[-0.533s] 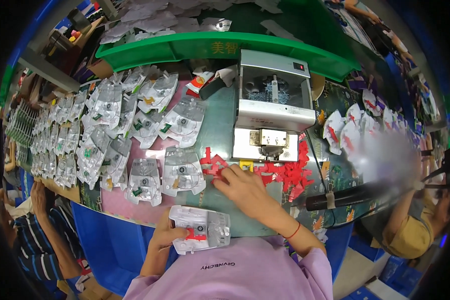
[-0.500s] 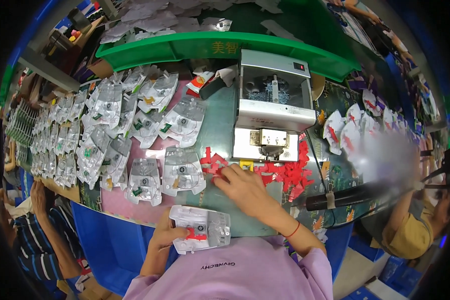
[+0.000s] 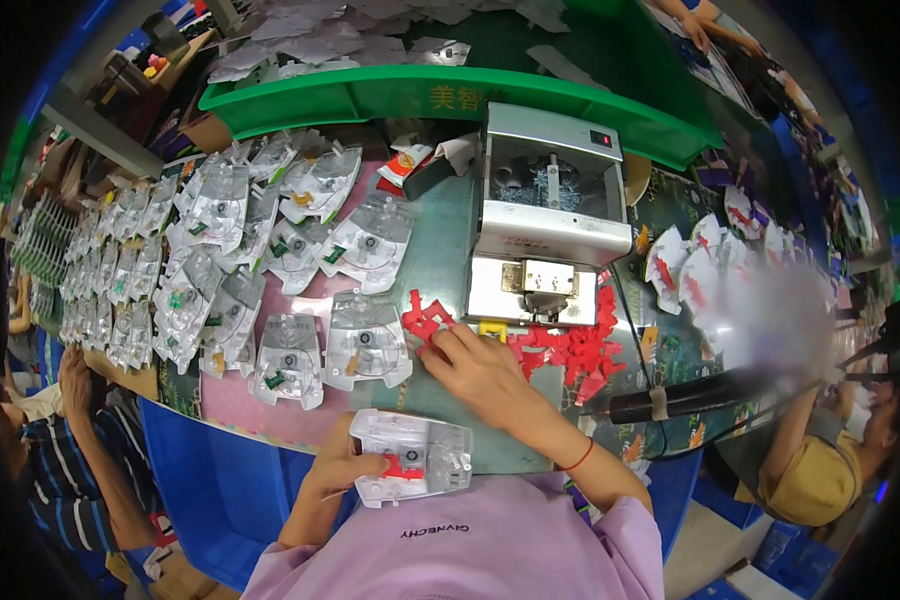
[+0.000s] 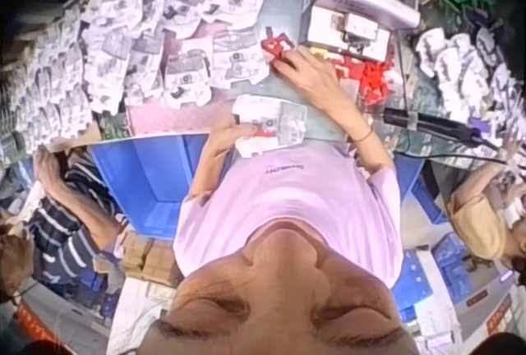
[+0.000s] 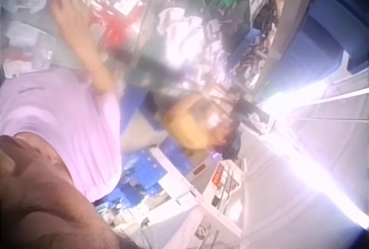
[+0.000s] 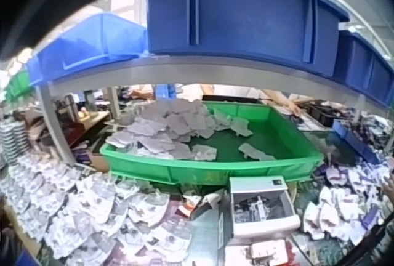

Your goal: The person assembles plastic components by inserting small red plastic inserts into white plastic housings, then secures them using a handheld pneumatic tool.

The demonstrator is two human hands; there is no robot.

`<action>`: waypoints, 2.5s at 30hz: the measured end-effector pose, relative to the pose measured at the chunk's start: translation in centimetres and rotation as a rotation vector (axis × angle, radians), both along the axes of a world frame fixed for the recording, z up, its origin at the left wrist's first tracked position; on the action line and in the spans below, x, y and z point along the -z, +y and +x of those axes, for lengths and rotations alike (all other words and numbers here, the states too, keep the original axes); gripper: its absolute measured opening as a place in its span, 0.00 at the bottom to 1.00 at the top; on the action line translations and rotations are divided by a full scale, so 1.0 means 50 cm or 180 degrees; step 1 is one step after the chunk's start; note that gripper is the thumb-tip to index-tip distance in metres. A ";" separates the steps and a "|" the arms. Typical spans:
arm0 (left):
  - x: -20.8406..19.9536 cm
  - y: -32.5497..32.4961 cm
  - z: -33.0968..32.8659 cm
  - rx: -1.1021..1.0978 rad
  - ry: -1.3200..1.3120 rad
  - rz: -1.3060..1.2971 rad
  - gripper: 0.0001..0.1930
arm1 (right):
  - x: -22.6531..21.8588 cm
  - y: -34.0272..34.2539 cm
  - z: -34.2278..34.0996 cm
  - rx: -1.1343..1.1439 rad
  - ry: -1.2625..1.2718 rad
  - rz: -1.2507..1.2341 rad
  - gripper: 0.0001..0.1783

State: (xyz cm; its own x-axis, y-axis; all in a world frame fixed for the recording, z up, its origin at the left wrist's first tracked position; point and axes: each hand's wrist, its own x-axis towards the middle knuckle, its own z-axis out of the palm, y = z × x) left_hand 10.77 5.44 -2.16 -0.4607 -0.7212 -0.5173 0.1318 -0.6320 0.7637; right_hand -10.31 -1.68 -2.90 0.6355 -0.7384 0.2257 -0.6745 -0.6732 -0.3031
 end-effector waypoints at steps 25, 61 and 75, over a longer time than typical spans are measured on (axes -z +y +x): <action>-0.097 -0.105 -0.094 0.1023 0.0466 0.0259 0.25 | -0.193 -0.011 -0.051 -0.0622 -0.1590 0.1766 0.08; -0.060 -0.111 -0.096 -0.0021 0.1205 0.0102 0.23 | -0.310 -0.098 -0.024 -0.1262 -0.0083 0.0713 0.09; -0.039 -0.106 -0.087 -0.0396 0.0806 0.0381 0.24 | -0.266 -0.586 -0.174 0.0266 0.1799 -0.0795 0.15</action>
State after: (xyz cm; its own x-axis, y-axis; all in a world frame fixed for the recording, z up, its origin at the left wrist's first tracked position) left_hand 6.44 0.14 -0.23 -0.4978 -0.7211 -0.4819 0.3906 -0.6825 0.6178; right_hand -19.00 -30.96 10.40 0.6494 -0.7592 0.0437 -0.7382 -0.6155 0.2761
